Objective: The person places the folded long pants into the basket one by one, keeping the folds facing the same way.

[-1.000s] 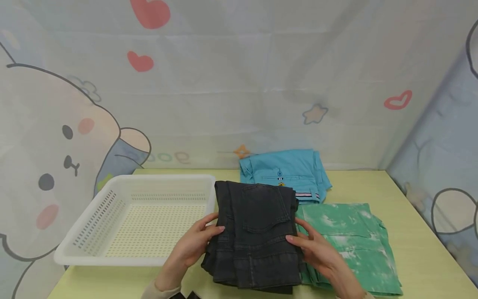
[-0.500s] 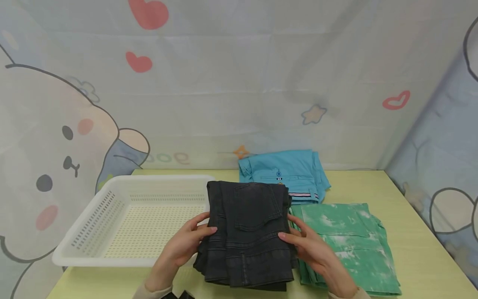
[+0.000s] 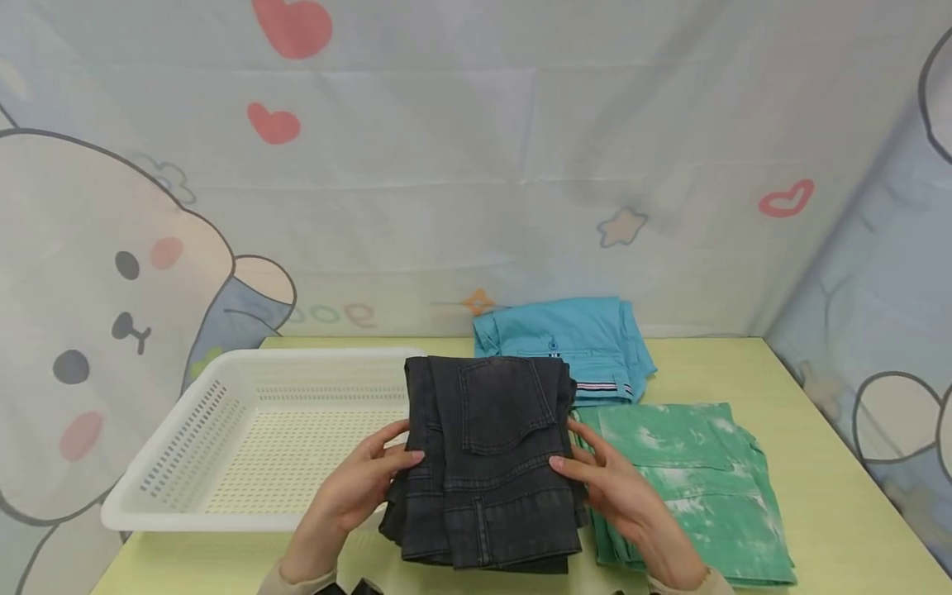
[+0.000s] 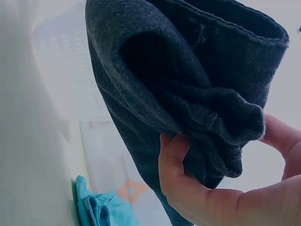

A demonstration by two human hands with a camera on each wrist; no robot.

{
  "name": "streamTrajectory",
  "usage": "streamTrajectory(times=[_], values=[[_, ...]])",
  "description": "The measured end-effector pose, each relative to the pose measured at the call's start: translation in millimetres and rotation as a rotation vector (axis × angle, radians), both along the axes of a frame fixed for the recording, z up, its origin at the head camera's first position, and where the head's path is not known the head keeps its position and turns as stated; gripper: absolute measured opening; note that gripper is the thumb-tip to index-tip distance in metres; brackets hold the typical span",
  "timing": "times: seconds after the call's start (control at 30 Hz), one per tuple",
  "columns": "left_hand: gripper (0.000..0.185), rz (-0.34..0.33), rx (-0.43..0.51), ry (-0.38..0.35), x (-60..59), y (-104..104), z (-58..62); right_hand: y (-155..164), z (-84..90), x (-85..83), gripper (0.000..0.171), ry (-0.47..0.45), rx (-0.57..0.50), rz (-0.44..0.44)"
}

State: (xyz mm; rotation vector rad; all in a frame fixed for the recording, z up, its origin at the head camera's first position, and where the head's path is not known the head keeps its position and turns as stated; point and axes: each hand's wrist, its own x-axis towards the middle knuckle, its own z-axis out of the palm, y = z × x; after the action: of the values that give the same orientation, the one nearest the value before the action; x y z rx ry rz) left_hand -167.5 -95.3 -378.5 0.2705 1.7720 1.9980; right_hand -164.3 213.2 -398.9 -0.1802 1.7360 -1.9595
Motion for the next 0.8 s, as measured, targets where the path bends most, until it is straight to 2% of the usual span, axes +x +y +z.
streamTrajectory(times=[0.57, 0.7, 0.8], values=[[0.065, 0.017, 0.103, -0.042, 0.7, 0.1, 2.6, -0.6, 10.7, -1.2, 0.073, 0.033, 0.021, -0.043], [0.059, 0.022, 0.123, -0.049, -0.6, -1.7, 3.8, -3.5, 14.0, -0.8, 0.072, 0.036, 0.032, -0.065], [0.047, 0.018, 0.111, -0.042, -1.4, -4.8, 5.7, -5.4, 15.4, -0.3, 0.072, 0.043, 0.026, -0.070]])
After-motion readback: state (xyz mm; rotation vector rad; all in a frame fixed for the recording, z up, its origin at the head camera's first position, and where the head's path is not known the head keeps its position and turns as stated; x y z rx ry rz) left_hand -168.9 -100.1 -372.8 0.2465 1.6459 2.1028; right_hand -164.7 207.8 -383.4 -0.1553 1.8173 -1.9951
